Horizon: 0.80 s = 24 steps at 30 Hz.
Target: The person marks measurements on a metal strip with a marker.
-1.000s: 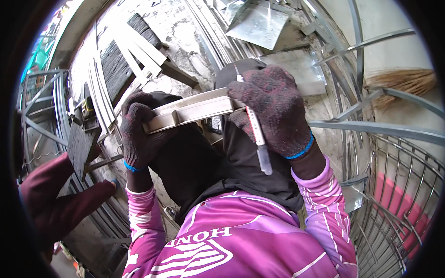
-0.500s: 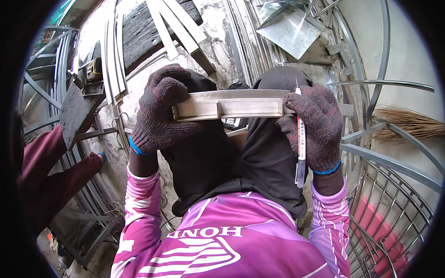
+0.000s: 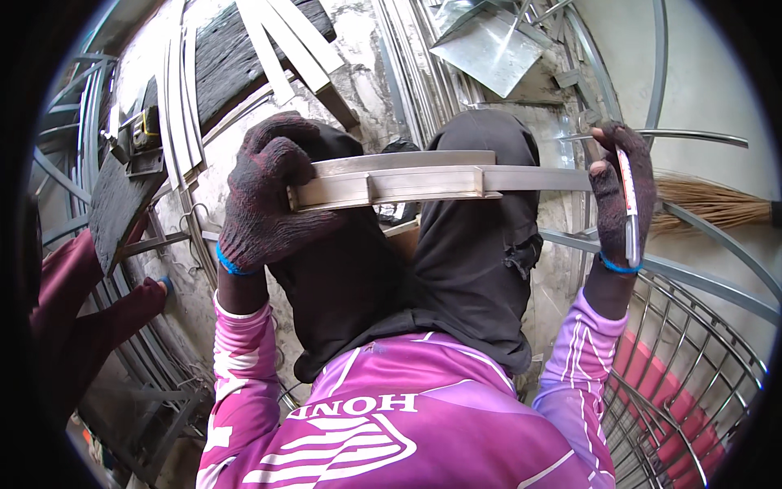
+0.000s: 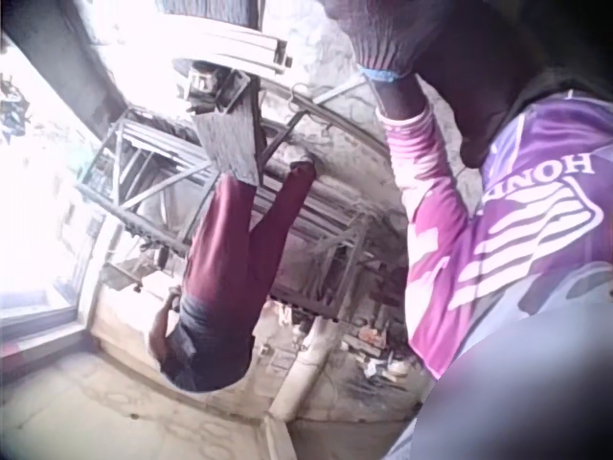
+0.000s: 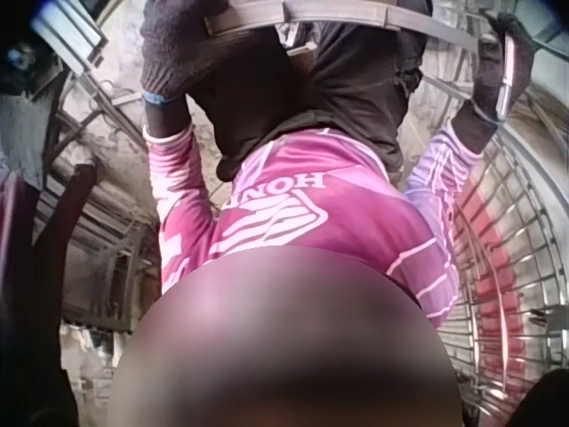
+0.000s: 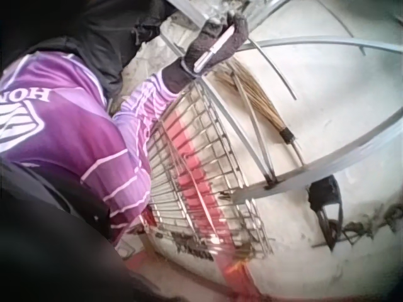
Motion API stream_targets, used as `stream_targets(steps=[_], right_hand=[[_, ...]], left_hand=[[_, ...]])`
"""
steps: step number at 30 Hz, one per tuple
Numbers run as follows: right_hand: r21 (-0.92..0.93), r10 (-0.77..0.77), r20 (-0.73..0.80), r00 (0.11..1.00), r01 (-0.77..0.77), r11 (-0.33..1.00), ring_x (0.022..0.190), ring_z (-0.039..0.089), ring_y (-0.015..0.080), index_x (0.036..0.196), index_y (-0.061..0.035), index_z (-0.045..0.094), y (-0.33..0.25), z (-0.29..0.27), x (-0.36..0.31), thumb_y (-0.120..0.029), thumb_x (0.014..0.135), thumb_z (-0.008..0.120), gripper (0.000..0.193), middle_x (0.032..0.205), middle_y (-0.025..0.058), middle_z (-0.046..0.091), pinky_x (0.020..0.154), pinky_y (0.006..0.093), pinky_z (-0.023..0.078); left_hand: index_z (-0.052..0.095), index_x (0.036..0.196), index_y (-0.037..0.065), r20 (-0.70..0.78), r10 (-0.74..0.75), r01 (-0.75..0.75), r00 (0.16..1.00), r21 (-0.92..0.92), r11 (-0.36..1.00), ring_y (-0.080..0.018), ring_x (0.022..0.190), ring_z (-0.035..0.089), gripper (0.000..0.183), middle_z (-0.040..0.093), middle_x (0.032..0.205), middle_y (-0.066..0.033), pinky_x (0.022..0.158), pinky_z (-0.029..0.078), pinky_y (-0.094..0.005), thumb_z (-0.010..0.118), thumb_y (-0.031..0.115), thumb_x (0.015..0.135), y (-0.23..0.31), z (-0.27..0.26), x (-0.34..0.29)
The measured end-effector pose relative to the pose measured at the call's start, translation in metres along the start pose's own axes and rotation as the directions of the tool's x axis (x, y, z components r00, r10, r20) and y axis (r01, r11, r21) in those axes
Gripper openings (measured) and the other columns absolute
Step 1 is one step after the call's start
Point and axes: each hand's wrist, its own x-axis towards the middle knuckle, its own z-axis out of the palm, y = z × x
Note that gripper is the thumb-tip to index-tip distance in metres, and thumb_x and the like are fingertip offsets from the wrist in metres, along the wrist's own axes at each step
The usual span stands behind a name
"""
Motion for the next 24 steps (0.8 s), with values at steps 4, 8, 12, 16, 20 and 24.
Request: stream_targets(steps=[4, 8, 12, 16, 20, 24], right_hand=[[0.063, -0.017, 0.066, 0.998, 0.013, 0.998, 0.125, 0.069, 0.0248, 0.143, -0.0015, 0.063, -0.003, 0.011, -0.002, -0.035, 0.109, 0.069, 0.048, 0.133, 0.0145, 0.071, 0.115, 0.0393, 0.049], [0.143, -0.062, -0.194, 0.979, 0.090, 0.986, 0.115, 0.071, 0.0267, 0.140, 0.0032, 0.065, 0.006, 0.001, 0.009, -0.038, 0.111, 0.064, 0.050, 0.119, 0.0165, 0.074, 0.107, 0.0406, 0.053], [0.737, -0.021, 0.043, 0.999, -0.017, 0.676, 0.095, 0.067, 0.0264, 0.148, 0.0073, 0.058, -0.049, 0.019, 0.022, -0.052, 0.106, 0.063, 0.073, 0.108, 0.0171, 0.071, 0.102, 0.0448, 0.051], [0.759, -0.129, 0.330, 0.935, -0.182, 0.625, 0.099, 0.068, 0.0236, 0.125, 0.0022, 0.067, -0.114, 0.103, 0.010, -0.030, 0.099, 0.078, 0.043, 0.104, 0.0147, 0.070, 0.088, 0.0362, 0.054], [0.545, -0.422, 0.559, 0.713, 0.068, 0.836, 0.092, 0.068, 0.0178, 0.112, -0.0001, 0.067, -0.135, 0.136, 0.035, -0.003, 0.086, 0.078, 0.029, 0.108, 0.0093, 0.066, 0.084, 0.0315, 0.055], [0.570, -0.428, 0.552, 0.716, 0.051, 0.820, 0.095, 0.069, 0.0181, 0.112, -0.0007, 0.067, -0.133, 0.147, 0.036, -0.002, 0.086, 0.078, 0.028, 0.106, 0.0088, 0.066, 0.085, 0.0306, 0.055]], left_hand=[[0.062, 0.086, 0.011, 0.003, -0.019, 0.019, 1.000, 0.021, 1.000, -0.0407, 0.121, 0.065, 0.050, 0.071, 0.122, -0.0165, 0.105, 0.049, -0.0497, 0.099, 0.035, 0.062, -0.001, -0.001, -0.002], [0.062, 0.086, 0.011, 0.010, 0.004, -0.004, 1.000, -0.009, 1.000, -0.0403, 0.120, 0.066, 0.050, 0.071, 0.122, -0.0159, 0.105, 0.049, -0.0493, 0.098, 0.037, 0.063, 0.001, -0.002, 0.002], [0.062, 0.087, 0.011, 0.008, -0.019, 0.020, 1.000, -0.002, 1.000, -0.0403, 0.118, 0.066, 0.052, 0.071, 0.120, -0.0150, 0.103, 0.049, -0.0495, 0.099, 0.038, 0.063, 0.003, 0.001, 0.001], [0.062, 0.088, 0.011, 0.009, -0.036, 0.036, 0.999, 0.035, 0.999, -0.0400, 0.117, 0.066, 0.052, 0.072, 0.120, -0.0144, 0.103, 0.049, -0.0495, 0.099, 0.038, 0.063, 0.004, 0.002, 0.000], [0.063, 0.088, 0.011, 0.006, -0.011, 0.011, 1.000, 0.021, 1.000, -0.0399, 0.118, 0.065, 0.051, 0.071, 0.121, -0.0138, 0.103, 0.049, -0.0498, 0.099, 0.037, 0.064, 0.001, -0.001, -0.001], [0.064, 0.088, 0.011, 0.000, -0.041, 0.041, 0.999, 0.009, 0.999, -0.0401, 0.120, 0.064, 0.050, 0.071, 0.123, -0.0144, 0.104, 0.048, -0.0502, 0.099, 0.037, 0.063, 0.003, 0.000, 0.001]])
